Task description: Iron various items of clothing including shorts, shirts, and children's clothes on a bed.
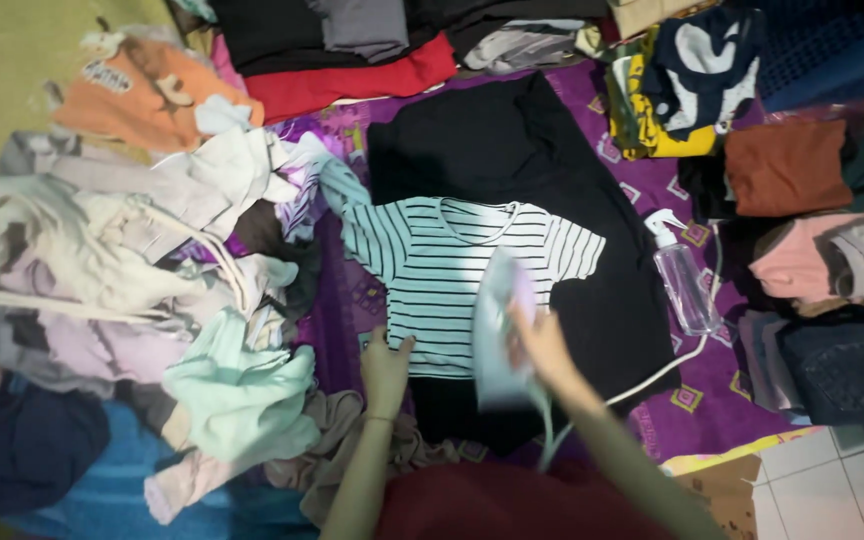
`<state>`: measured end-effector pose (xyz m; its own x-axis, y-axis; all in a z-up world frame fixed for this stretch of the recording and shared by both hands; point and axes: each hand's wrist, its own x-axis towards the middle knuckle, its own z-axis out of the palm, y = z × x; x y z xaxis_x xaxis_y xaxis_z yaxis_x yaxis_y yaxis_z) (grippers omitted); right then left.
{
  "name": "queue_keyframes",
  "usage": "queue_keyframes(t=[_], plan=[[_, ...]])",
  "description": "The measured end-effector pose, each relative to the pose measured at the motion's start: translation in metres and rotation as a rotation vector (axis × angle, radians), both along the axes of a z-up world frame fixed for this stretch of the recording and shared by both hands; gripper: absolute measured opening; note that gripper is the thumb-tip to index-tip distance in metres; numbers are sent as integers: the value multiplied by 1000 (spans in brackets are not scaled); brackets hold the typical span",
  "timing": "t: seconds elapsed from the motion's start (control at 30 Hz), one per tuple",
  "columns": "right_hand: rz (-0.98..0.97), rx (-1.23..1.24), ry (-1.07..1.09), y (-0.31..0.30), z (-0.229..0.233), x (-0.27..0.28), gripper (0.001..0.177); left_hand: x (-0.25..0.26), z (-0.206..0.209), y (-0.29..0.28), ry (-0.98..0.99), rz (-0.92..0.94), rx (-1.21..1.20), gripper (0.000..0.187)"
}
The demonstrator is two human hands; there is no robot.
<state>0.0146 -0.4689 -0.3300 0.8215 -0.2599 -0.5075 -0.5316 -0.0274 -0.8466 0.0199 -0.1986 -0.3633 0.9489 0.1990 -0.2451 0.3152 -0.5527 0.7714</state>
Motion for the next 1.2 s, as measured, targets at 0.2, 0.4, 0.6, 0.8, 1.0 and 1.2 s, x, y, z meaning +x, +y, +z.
queue_keyframes(t=[0.2, 0.4, 0.6, 0.8, 1.0, 1.2], plan=[[273, 2, 94, 77, 61, 17, 32, -8, -33, 14, 29, 119, -170, 36], [206, 111, -154, 113, 63, 130, 35, -16, -36, 20, -21, 114, -248, 33], [190, 59, -2, 139, 55, 47, 46, -15, -18, 21, 1, 167, -466, 25], [152, -38, -120, 159, 50, 72, 44, 20, -19, 16, -97, 333, -573, 28], [205, -115, -146, 132, 49, 129, 50, 39, 7, -15, -337, 217, -574, 30], [172, -198, -50, 48, 57, 24, 36, 47, -11, -54, -437, -210, -251, 49]])
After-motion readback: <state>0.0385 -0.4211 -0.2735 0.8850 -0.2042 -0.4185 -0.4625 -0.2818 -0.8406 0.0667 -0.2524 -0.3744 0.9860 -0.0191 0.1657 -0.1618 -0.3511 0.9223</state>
